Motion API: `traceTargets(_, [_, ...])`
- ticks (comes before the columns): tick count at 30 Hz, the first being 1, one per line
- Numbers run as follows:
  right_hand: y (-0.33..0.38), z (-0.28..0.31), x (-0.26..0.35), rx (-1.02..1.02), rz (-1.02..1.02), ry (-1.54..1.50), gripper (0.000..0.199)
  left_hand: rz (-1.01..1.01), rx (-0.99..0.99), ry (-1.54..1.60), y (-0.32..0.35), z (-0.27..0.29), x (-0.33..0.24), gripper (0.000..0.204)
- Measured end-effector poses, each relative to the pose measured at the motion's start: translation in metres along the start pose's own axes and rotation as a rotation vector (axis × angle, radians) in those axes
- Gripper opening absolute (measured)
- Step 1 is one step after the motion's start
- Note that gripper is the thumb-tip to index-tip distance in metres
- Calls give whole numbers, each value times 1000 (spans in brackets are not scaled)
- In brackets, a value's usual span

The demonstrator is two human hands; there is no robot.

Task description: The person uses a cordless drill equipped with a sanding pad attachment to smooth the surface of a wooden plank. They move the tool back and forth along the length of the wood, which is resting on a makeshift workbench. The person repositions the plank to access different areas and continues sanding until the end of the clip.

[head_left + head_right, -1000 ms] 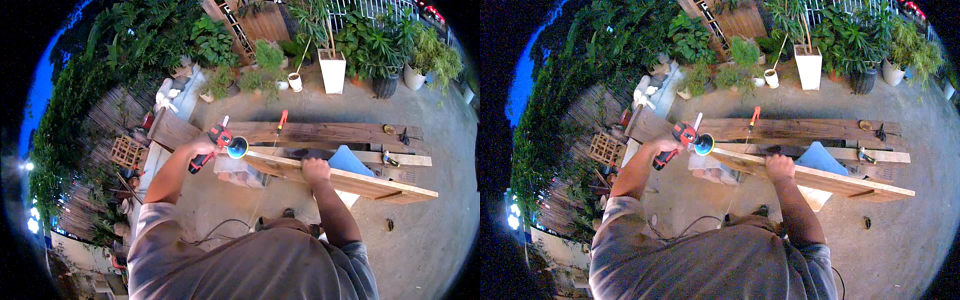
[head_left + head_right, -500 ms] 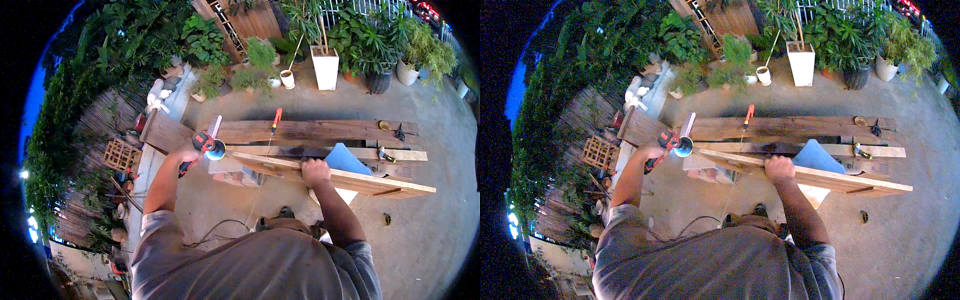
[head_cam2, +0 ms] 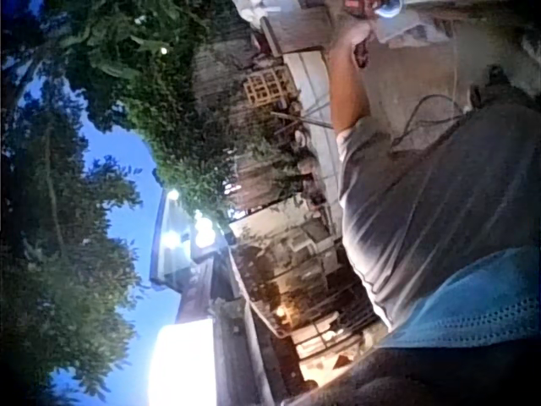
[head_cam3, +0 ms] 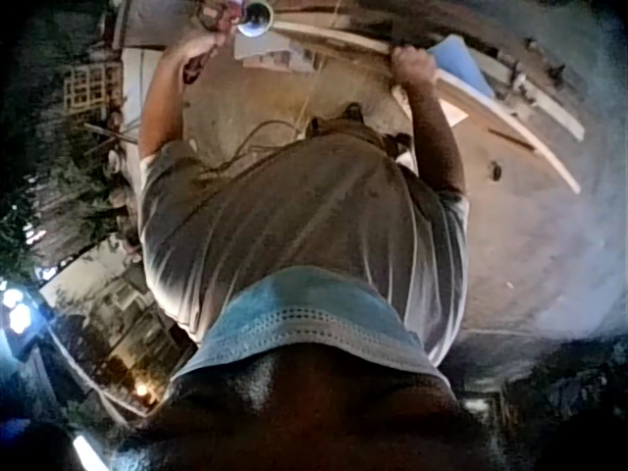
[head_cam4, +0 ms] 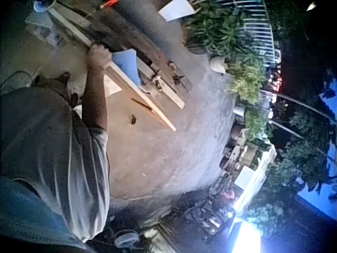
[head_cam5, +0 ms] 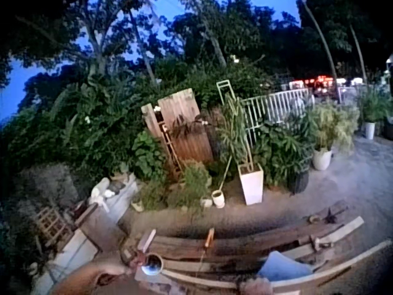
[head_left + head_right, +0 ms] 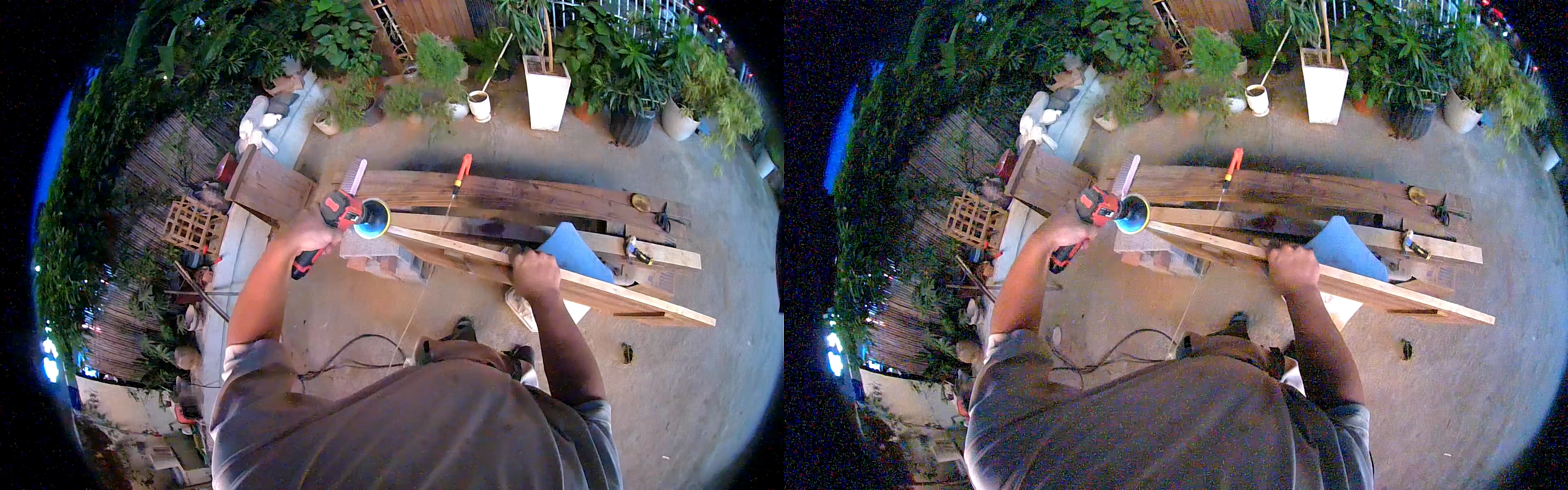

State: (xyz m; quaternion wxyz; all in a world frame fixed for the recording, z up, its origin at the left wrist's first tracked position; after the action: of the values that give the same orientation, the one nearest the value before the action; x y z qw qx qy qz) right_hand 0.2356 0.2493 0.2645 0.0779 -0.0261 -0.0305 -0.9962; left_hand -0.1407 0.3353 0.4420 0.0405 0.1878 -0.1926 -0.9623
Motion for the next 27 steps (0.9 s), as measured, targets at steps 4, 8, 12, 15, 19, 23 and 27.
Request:
traceTargets(4, [1,3,2,0,21,24,21,-20,41,104,-1,1,-4,10])
traceTargets(8, [2,8,4,-34,-1,27,21,-16,95,57,-2,4,-13,9])
traceTargets(12, [-4,-14,1,-112,-55,-33,20,-4,88,-27,-1,0,-13,11])
traceTargets(15, [-3,-12,1,-168,-69,-59,21,-50,132,27,1,-1,-19,12])
traceTargets(19, [0,2,5,-45,-4,-19,21,-62,57,-45,16,-2,-28,13])
traceTargets(23, [-1,0,4,-1,-4,-6,20,-28,15,-76,14,-6,-21,15])
traceTargets(27, [2,4,7,-26,3,-24,20,-44,-26,-97,15,-3,-19,16])
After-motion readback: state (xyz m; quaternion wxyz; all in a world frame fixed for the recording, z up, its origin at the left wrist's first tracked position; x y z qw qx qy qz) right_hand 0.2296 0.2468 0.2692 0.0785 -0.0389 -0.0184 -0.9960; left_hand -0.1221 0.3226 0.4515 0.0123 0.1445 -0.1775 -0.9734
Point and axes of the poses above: each hand's wrist, its own y-axis away from the middle knuckle, its own z-axis out of the back of the hand, x = y × z, the point moved 3 cm from there along -y, towards the middle knuckle
